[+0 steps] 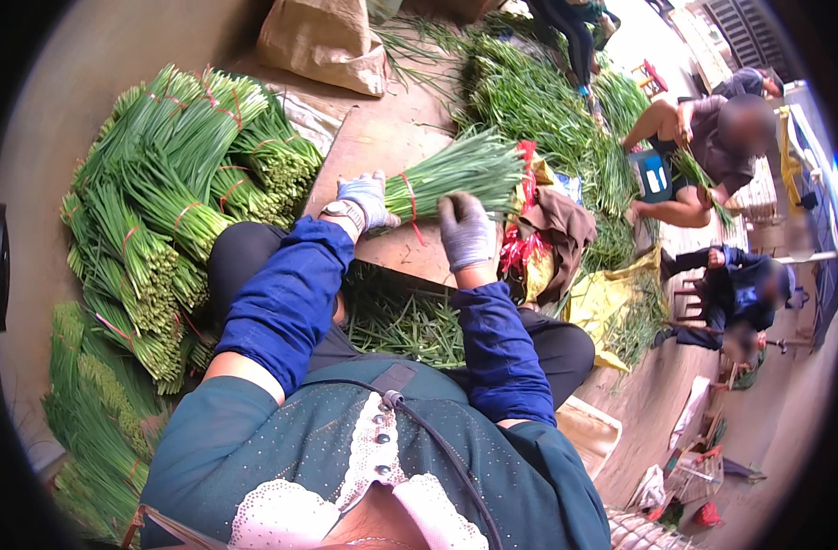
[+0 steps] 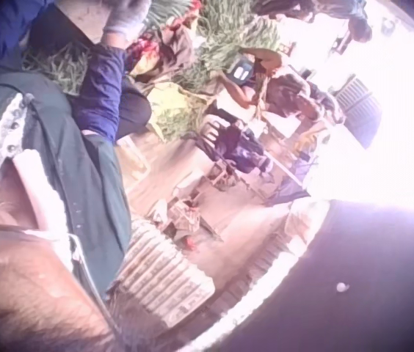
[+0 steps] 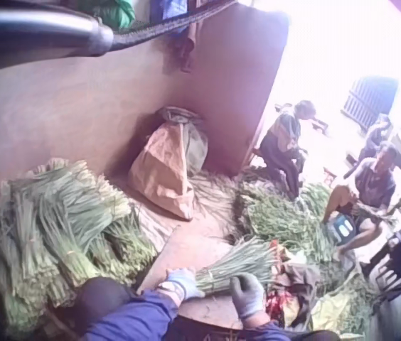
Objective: The person bundles chives by gathering them into a bunch, wrapping them with a red string on a wooden block, and placing the tied bundles into a plastic crate.
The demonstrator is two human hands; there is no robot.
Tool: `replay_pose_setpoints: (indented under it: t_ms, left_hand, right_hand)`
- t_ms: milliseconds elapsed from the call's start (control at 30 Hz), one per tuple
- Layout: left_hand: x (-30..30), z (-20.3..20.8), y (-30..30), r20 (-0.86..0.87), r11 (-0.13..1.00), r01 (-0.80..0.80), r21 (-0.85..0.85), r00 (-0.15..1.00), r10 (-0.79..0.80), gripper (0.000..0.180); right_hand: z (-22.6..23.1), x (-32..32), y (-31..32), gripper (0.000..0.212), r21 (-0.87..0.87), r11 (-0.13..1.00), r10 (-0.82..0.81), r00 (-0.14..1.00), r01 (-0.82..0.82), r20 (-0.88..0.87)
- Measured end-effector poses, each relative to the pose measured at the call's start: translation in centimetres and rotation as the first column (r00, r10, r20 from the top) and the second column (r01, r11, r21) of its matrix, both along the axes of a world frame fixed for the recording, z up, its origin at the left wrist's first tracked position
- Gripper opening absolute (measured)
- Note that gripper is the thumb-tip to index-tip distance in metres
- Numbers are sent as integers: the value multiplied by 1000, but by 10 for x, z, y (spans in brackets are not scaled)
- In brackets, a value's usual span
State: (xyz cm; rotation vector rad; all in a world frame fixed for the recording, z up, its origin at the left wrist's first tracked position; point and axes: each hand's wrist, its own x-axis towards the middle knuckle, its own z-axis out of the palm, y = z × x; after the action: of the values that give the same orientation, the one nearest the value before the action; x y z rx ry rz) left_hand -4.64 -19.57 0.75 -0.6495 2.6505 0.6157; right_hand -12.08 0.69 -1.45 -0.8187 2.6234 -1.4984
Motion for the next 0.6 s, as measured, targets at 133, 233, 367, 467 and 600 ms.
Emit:
replay_pose_setpoints:
  t_ms: [133, 233, 367, 467, 600]
  left_hand:
    - [-17, -7, 25, 47, 954, 129, -272, 992, -121, 112]
    - [-24, -33, 48, -14, 900, 86, -426, 995, -101, 68]
    - [-20, -60, 60, -143, 864, 54, -501, 979, -144, 58]
    - [-23, -52, 50, -145, 907, 82, -413, 977, -155, 88]
    - [-27, -14, 25, 5, 979, 126, -162, 992, -127, 123]
  right_hand:
    - [-25, 15, 9, 41, 85, 995, 15, 930, -50, 368]
    - [-16, 9, -5, 39, 347, 892, -36, 720, -290, 693]
    - [-25, 10, -11, 26, 180, 945, 8, 570, -272, 822]
    - [-41, -3, 0, 14, -174, 984, 137, 435, 47, 890]
    - [-26, -15, -2, 28, -39, 995, -7, 427, 97, 904]
